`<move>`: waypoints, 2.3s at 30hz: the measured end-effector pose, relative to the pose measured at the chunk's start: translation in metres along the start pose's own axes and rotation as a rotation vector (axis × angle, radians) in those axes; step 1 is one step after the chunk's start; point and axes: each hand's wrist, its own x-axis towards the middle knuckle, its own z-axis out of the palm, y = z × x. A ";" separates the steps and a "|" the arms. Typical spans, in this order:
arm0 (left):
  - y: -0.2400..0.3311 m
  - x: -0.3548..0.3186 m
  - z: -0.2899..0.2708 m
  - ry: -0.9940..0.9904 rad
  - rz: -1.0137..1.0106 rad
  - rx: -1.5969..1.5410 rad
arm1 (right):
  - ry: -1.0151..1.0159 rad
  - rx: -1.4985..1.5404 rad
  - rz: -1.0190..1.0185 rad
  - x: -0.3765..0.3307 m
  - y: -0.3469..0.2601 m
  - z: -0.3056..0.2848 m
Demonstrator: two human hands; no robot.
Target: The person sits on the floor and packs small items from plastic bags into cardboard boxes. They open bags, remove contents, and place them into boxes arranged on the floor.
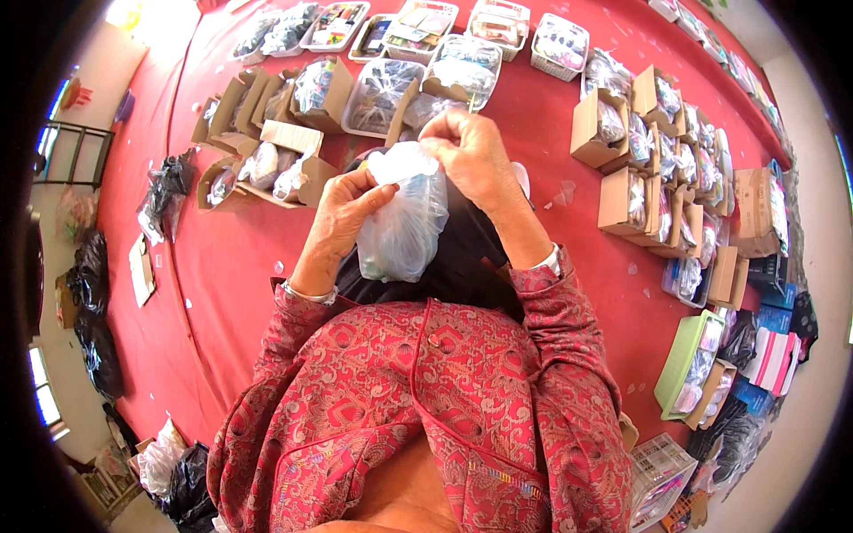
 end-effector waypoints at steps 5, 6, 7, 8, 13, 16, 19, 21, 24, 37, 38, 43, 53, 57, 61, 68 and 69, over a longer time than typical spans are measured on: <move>0.007 -0.001 0.003 -0.002 0.034 0.133 | 0.137 -0.285 -0.323 0.002 -0.019 0.004; 0.008 -0.002 0.003 -0.003 0.044 0.168 | 0.050 -0.458 -0.445 0.002 -0.023 0.006; 0.006 -0.001 0.004 0.003 0.043 0.148 | -0.040 -0.632 -0.566 0.002 -0.024 0.008; 0.003 -0.001 0.004 0.009 0.041 0.128 | -0.134 -0.586 -0.463 0.002 -0.021 0.012; 0.003 -0.001 0.002 0.007 0.034 0.092 | -0.278 -0.141 -0.083 0.006 -0.019 0.019; 0.000 0.000 0.001 0.013 0.019 0.026 | -0.294 -0.244 -0.121 0.005 -0.015 0.008; 0.001 -0.002 0.003 0.011 0.011 0.005 | -0.353 -0.389 -0.129 -0.005 -0.013 0.012; 0.006 -0.003 0.005 0.012 -0.001 0.020 | -0.272 -0.527 -0.192 -0.006 -0.016 0.014; 0.006 0.000 0.002 -0.015 0.020 0.092 | -0.179 -0.545 -0.276 -0.007 -0.023 0.021; 0.009 -0.003 0.002 -0.062 -0.033 0.025 | -0.290 -0.092 -0.125 0.011 -0.009 0.004; 0.007 -0.002 0.002 -0.064 -0.035 0.018 | -0.305 -0.136 -0.160 0.013 -0.007 0.001; 0.008 -0.002 0.005 -0.050 0.003 0.043 | -0.353 -0.400 -0.274 0.009 -0.013 0.013; 0.016 -0.001 0.001 -0.077 -0.031 0.018 | -0.066 -0.348 -0.292 0.002 -0.014 0.034; 0.010 0.000 0.000 -0.064 -0.026 -0.027 | -0.101 -0.410 -0.324 0.004 -0.009 0.029; 0.000 -0.002 0.001 -0.017 -0.115 -0.222 | -0.310 -0.162 0.048 0.010 -0.019 0.013; 0.002 0.001 0.001 -0.054 -0.125 -0.225 | -0.277 -0.318 -0.042 0.003 -0.002 0.015; 0.002 0.001 0.000 -0.066 -0.128 -0.215 | -0.246 -0.302 -0.065 0.002 -0.003 0.018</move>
